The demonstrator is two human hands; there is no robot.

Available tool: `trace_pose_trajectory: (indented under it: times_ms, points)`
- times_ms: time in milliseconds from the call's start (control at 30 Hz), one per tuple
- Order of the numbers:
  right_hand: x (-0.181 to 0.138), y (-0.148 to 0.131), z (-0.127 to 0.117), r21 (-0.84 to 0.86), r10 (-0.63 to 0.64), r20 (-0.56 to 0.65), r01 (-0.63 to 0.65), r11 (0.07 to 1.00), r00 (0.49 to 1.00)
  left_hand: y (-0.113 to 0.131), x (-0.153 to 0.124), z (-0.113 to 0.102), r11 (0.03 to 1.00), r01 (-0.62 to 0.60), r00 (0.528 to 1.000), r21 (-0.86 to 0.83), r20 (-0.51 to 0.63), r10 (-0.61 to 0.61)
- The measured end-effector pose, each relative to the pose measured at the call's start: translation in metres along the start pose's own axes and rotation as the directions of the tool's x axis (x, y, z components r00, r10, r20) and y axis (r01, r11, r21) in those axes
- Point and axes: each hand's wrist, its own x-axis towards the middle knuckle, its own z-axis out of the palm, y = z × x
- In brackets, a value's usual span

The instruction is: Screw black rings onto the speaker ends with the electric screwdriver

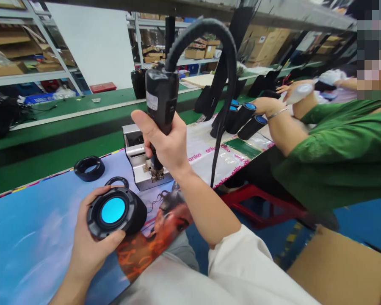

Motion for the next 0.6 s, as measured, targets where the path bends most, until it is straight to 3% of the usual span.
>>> trace_pose_trajectory:
  times_ms: [367,433,533,600]
  points:
    - [-0.003,0.001,0.004,-0.016,0.165,0.033,-0.165,0.986,0.986,0.012,0.003,0.009,0.999,0.03,0.997,-0.017,-0.064,-0.032]
    - [-0.003,-0.013,0.01,0.027,0.134,0.01,-0.134,0.991,0.991,0.013,0.004,0.009,0.999,0.028,0.999,-0.033,-0.04,-0.029]
    - [-0.004,-0.047,0.029,0.13,-0.01,-0.04,0.015,0.991,0.999,0.012,0.006,0.007,0.998,0.018,1.0,-0.064,-0.014,-0.019]
    - [-0.007,-0.075,0.045,0.142,-0.011,0.007,0.009,0.99,1.0,0.01,0.007,0.007,0.995,0.005,1.0,-0.095,-0.011,-0.006]
